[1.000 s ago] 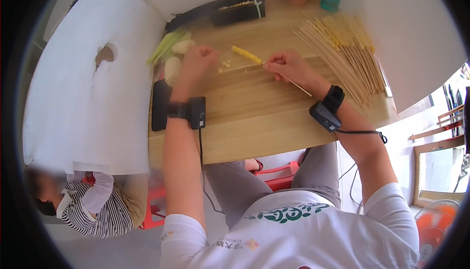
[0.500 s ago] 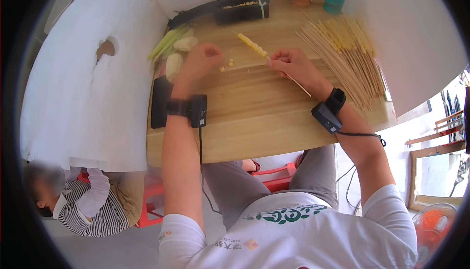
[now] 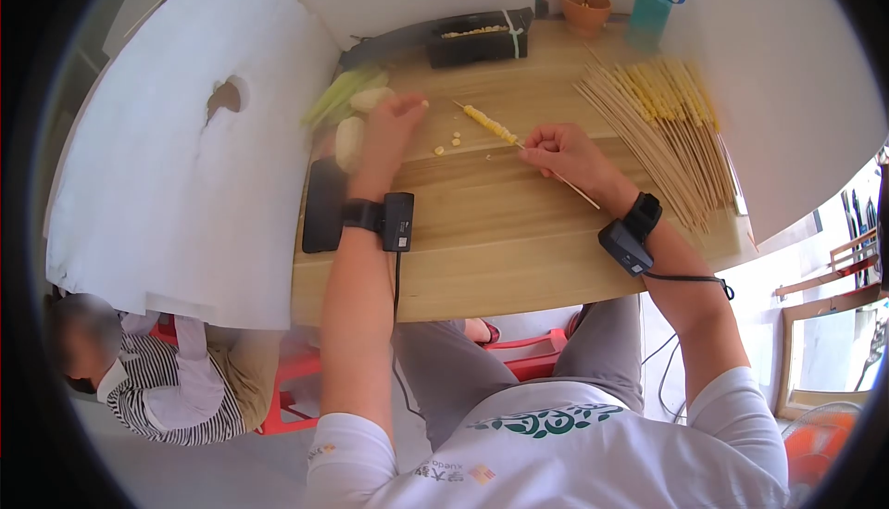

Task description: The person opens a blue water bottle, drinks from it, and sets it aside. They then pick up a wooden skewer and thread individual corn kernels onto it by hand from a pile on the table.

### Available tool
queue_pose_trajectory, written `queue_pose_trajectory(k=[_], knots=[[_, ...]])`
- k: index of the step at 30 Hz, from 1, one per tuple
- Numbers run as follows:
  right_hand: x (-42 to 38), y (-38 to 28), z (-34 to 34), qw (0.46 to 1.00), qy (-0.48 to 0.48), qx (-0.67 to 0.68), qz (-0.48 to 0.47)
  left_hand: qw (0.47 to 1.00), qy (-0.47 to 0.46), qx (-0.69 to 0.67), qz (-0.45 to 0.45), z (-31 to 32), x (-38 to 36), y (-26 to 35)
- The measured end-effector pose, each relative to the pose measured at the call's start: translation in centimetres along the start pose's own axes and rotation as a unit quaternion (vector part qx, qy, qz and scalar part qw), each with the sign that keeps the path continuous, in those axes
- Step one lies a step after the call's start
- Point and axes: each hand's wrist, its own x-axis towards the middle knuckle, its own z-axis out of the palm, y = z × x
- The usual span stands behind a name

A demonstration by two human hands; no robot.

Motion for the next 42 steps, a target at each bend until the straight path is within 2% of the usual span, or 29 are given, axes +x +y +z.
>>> queue_pose_trajectory(k=[5, 7, 16, 19, 22, 24, 27, 31, 42], knots=[[-0.3, -0.6, 0.1, 0.999, 0.001, -0.032, -0.006, 1.000, -0.006, -0.014, 0.011, -0.2, 0.1, -0.5], [-0.3, -0.7, 0.1, 1.000, 0.002, -0.001, -0.019, 0.999, -0.008, -0.021, 0.023, -0.4, 0.2, -0.7], [-0.6, -1.2, 0.3, 1.000, -0.006, 0.000, -0.006, 0.998, -0.029, -0.055, -0.011, -0.3, 0.0, -0.2], [-0.8, -1.4, 0.4, 0.998, -0.014, 0.036, -0.053, 0.999, 0.002, -0.046, -0.012, -0.3, 0.2, -0.3], [-0.7, -0.8, 0.7, 0.996, -0.044, 0.060, -0.044, 0.998, 0.008, -0.062, 0.011, -0.2, -0.3, -0.7], [-0.2, -0.2, 0.7, 0.995, -0.050, 0.054, -0.066, 0.996, 0.009, -0.092, -0.021, 0.0, 0.0, -0.1], [-0.3, -0.3, 0.5, 0.996, -0.054, 0.037, -0.058, 0.992, -0.010, -0.128, -0.018, 0.0, -0.2, -0.2], [-0.4, -0.1, 0.8, 0.999, -0.027, 0.002, -0.045, 0.993, 0.004, -0.117, -0.018, 0.3, -0.4, -0.1], [-0.2, 0.3, 0.8, 0.998, -0.038, 0.007, -0.055, 0.996, -0.001, -0.094, -0.008, 0.2, -0.4, -0.1]])
